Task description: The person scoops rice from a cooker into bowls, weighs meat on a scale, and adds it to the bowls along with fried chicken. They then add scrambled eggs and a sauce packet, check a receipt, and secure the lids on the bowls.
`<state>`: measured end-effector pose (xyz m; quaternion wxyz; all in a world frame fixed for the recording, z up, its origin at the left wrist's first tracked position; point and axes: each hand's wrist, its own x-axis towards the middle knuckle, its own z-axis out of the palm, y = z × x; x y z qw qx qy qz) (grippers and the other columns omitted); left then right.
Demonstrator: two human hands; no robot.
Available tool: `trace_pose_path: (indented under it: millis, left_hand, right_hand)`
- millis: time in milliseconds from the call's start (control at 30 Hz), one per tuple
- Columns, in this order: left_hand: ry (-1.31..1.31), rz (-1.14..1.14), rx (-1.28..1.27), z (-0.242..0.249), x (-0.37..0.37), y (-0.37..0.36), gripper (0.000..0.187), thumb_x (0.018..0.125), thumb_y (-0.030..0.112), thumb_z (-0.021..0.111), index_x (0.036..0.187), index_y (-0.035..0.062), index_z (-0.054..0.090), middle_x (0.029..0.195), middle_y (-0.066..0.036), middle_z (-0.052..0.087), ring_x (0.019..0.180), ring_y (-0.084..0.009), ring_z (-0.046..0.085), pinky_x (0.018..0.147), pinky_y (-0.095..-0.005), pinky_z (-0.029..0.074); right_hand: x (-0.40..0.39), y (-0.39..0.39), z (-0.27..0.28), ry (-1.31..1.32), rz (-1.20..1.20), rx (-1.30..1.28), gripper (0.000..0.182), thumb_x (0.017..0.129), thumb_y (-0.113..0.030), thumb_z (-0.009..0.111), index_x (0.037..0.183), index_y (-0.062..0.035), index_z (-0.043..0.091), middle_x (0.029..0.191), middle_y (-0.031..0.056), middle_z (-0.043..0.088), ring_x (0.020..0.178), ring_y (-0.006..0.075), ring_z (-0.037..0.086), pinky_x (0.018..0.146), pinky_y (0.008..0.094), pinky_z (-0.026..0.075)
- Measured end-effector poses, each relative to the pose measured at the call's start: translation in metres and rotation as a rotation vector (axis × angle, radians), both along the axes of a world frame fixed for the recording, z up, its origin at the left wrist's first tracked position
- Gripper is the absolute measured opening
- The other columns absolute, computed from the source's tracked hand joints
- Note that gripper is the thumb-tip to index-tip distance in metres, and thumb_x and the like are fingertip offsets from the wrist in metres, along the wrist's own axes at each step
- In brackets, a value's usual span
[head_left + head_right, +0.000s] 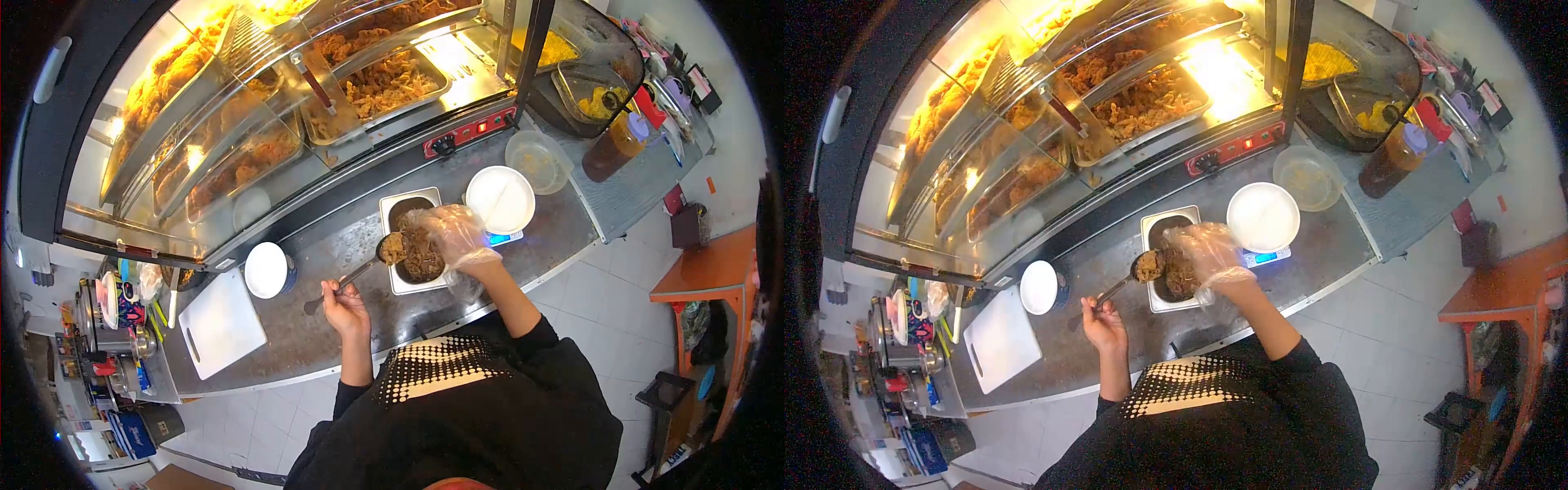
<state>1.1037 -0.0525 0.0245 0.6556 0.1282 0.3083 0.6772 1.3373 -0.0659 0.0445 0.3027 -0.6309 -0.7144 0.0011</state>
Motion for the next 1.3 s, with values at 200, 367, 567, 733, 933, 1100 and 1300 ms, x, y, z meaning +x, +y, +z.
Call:
trace_pose_path:
  millis: [200,367,567,733,933,1100,1300]
  left_hand:
    - [0.056,0.022,0.05,0.004,0.009,0.002,0.021,0.086,0.022,0.046,0.072,0.0066,0.044,0.068,-0.002,0.046,0.056,-0.0113,0.043,0.052,-0.0219,0.037]
    - [0.237,0.103,0.074,0.019,0.029,-0.012,0.023,0.087,0.023,0.045,0.07,0.0069,0.043,0.066,-0.002,0.044,0.054,-0.0098,0.044,0.05,-0.0199,0.038]
    - [0.376,0.036,0.168,0.022,0.04,-0.021,0.025,0.088,0.024,0.043,0.07,0.0055,0.042,0.066,-0.005,0.047,0.054,-0.0112,0.047,0.052,-0.0201,0.039]
    - [0.626,-0.036,0.267,0.004,0.047,-0.03,0.026,0.088,0.024,0.042,0.07,0.0053,0.042,0.064,-0.005,0.047,0.054,-0.0119,0.046,0.057,-0.0244,0.041]
    - [0.857,-0.107,0.595,0.005,0.068,-0.051,0.028,0.089,0.018,0.038,0.068,0.0004,0.044,0.068,-0.008,0.046,0.058,-0.015,0.05,0.074,-0.033,0.042]
    - [0.957,-0.148,0.624,-0.001,0.068,-0.054,0.025,0.089,0.021,0.038,0.072,0.0029,0.042,0.068,-0.006,0.043,0.056,-0.013,0.049,0.066,-0.0271,0.043]
    - [0.312,0.047,0.058,-0.001,0.05,-0.034,0.02,0.087,0.021,0.045,0.071,0.0077,0.045,0.07,-0.004,0.049,0.056,-0.0127,0.05,0.053,-0.0199,0.041]
  right_hand:
    - [-0.033,-0.025,0.021,0.357,-0.254,0.044,0.042,0.072,-0.018,0.053,0.113,-0.0114,0.048,0.105,0.0129,0.051,0.098,0.0321,0.048,0.085,0.0414,0.036]
    - [-0.052,-0.034,0.02,0.037,-0.174,0.224,0.038,0.074,-0.037,0.052,0.102,-0.0113,0.054,0.116,0.0121,0.044,0.112,0.0341,0.034,0.091,0.0441,0.029]
    - [-0.045,-0.043,0.021,0.18,-0.194,0.106,0.037,0.071,-0.031,0.057,0.1,-0.0087,0.055,0.116,0.0135,0.042,0.112,0.0349,0.033,0.091,0.0448,0.029]
    - [-0.029,-0.058,0.003,0.576,-0.332,0.079,0.033,0.074,-0.02,0.057,0.103,-0.0058,0.052,0.111,0.0154,0.045,0.107,0.0307,0.041,0.09,0.0401,0.034]
    - [-0.023,-0.077,-0.024,0.985,-0.309,0.092,0.029,0.075,-0.006,0.053,0.103,-0.0006,0.049,0.11,0.0173,0.051,0.106,0.0234,0.047,0.091,0.0332,0.036]
    - [-0.029,-0.078,-0.022,1.053,-0.307,0.116,0.029,0.076,-0.007,0.051,0.105,-0.001,0.047,0.105,0.0139,0.05,0.094,0.0209,0.05,0.082,0.032,0.04]
    - [-0.029,-0.083,-0.025,0.93,-0.279,0.113,0.027,0.075,-0.004,0.055,0.101,-0.0004,0.049,0.099,0.0159,0.054,0.092,0.024,0.054,0.079,0.0313,0.043]
